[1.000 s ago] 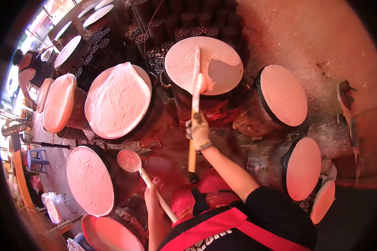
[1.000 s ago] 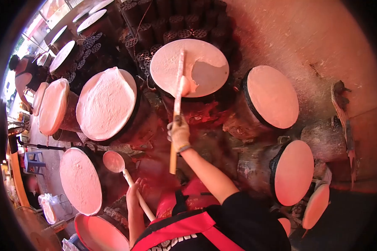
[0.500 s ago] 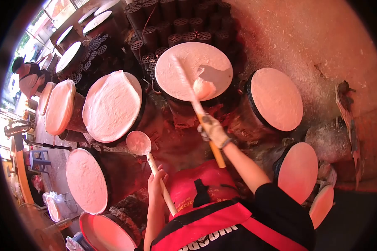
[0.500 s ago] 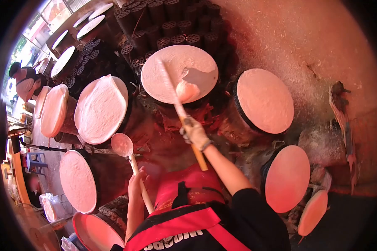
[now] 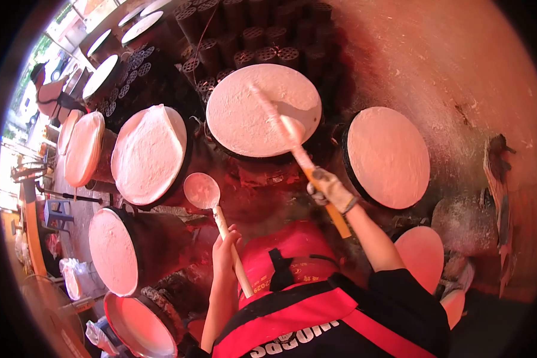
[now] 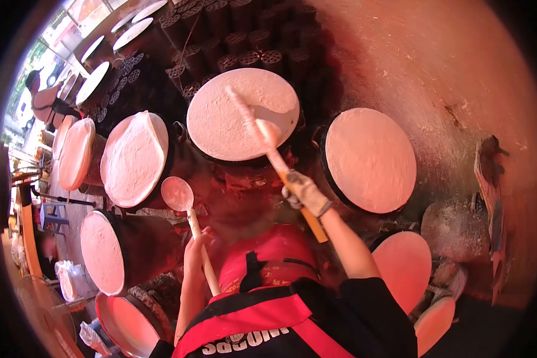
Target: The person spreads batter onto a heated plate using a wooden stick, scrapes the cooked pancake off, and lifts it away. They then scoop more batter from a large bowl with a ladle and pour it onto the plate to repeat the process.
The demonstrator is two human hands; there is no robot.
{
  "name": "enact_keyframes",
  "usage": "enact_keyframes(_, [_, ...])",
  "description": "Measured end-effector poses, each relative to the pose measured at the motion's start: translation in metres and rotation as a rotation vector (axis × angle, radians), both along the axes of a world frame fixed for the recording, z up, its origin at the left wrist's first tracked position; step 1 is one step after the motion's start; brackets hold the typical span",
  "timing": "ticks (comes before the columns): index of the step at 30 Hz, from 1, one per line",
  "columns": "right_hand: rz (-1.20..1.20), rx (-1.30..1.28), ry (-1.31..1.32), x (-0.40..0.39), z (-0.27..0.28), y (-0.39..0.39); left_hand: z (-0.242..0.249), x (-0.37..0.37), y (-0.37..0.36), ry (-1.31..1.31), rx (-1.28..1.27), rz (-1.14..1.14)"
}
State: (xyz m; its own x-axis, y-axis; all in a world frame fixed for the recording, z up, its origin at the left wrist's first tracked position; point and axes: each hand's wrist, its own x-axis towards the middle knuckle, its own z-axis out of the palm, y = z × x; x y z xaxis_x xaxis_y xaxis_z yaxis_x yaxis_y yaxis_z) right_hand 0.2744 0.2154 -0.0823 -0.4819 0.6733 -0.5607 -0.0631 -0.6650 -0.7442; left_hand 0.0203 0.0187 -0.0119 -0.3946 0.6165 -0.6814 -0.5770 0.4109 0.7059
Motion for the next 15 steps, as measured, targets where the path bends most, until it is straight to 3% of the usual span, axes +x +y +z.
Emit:
enact_keyframes(6, [0.015, -0.015, -0.047, 0.036, -0.022, 0.088, -0.002, 0.024, 0.007, 0.059, -0.003, 0.056])
enact_keyframes(8, [-0.202, 0.021, 0.129, 0.003, -0.001, 0.094, 0.002, 0.026, 0.010, 0.065, -0.011, 0.057])
enact_keyframes(10, [-0.311, 0.127, -0.031, -0.037, 0.003, 0.089, 0.008, 0.023, 0.014, 0.027, -0.024, -0.015])
enact_keyframes(12, [-0.192, 0.154, -0.192, -0.056, 0.007, 0.078, 0.010, 0.019, 0.018, -0.019, 0.006, -0.010])
enact_keyframes(14, [-0.088, 0.231, -0.236, -0.046, 0.006, 0.062, 0.013, 0.015, 0.017, -0.080, 0.041, 0.011])
enact_keyframes(15, [-0.176, 0.344, -0.210, -0.040, 0.009, 0.050, 0.016, 0.011, 0.016, -0.121, 0.054, -0.007])
